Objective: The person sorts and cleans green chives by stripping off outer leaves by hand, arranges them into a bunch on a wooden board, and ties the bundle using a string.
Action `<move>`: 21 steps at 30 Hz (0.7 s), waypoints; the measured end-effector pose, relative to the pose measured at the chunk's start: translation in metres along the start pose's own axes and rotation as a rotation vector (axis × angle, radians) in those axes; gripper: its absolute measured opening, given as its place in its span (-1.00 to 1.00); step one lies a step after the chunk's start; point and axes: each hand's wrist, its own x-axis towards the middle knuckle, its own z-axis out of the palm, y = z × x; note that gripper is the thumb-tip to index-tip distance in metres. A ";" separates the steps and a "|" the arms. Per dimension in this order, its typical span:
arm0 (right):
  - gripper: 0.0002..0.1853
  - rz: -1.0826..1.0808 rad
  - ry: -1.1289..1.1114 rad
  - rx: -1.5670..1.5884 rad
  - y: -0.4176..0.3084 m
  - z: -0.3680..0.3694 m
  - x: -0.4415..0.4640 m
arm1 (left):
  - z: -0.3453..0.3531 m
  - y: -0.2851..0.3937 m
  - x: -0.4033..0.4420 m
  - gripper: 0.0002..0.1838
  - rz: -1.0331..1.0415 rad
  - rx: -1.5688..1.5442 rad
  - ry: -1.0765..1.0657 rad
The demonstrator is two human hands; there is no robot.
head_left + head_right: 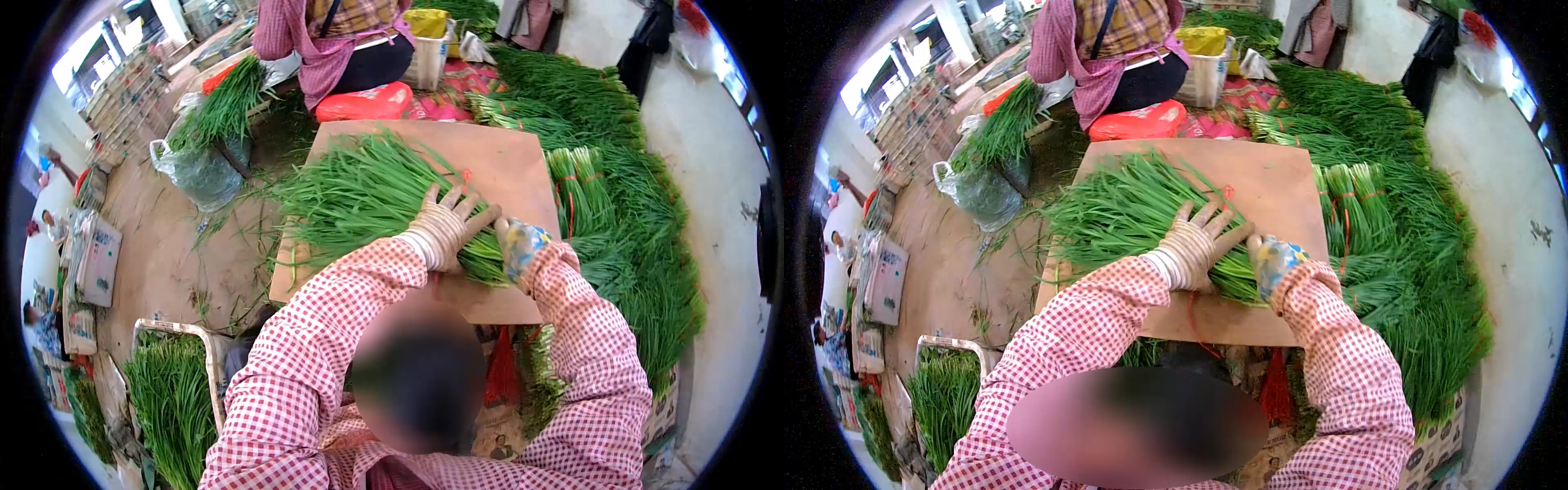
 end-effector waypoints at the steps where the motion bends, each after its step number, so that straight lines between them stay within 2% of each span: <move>1: -0.53 -0.016 -0.009 -0.003 0.000 -0.001 0.000 | 0.001 -0.004 0.001 0.25 0.006 -0.016 -0.024; 2: -0.53 -0.032 -0.015 0.004 0.002 0.004 0.003 | 0.002 -0.008 0.003 0.24 0.014 -0.034 -0.051; 5: -0.17 -0.081 0.094 0.164 0.019 0.021 0.008 | 0.003 -0.005 0.007 0.22 -0.057 -0.081 -0.048; 6: -0.17 -0.098 0.086 0.163 0.025 0.028 0.010 | 0.003 -0.004 0.010 0.22 -0.071 -0.095 -0.063; 8: -0.14 -0.177 0.222 0.239 0.035 0.044 0.016 | 0.006 -0.002 0.010 0.21 -0.104 -0.100 -0.056; 10: -0.17 -0.237 0.282 0.287 0.035 0.046 0.016 | 0.000 0.001 0.010 0.17 -0.127 -0.132 -0.123; 14: -0.20 -0.153 0.214 0.294 0.027 0.029 0.007 | 0.000 0.002 0.011 0.12 -0.139 -0.103 -0.118; 16: -0.23 -0.155 0.184 0.183 0.037 0.038 0.014 | 0.003 0.003 0.008 0.07 -0.158 -0.135 -0.090; 18: -0.30 0.118 0.054 0.462 0.069 0.049 0.013 | 0.005 0.002 0.006 0.06 -0.158 -0.168 -0.079; 20: -0.36 0.020 0.197 0.130 0.086 0.031 -0.025 | 0.004 0.003 0.007 0.07 -0.181 -0.189 -0.079; 21: -0.39 0.053 0.301 0.222 0.102 0.029 -0.035 | 0.007 0.002 0.011 0.07 -0.185 -0.182 -0.087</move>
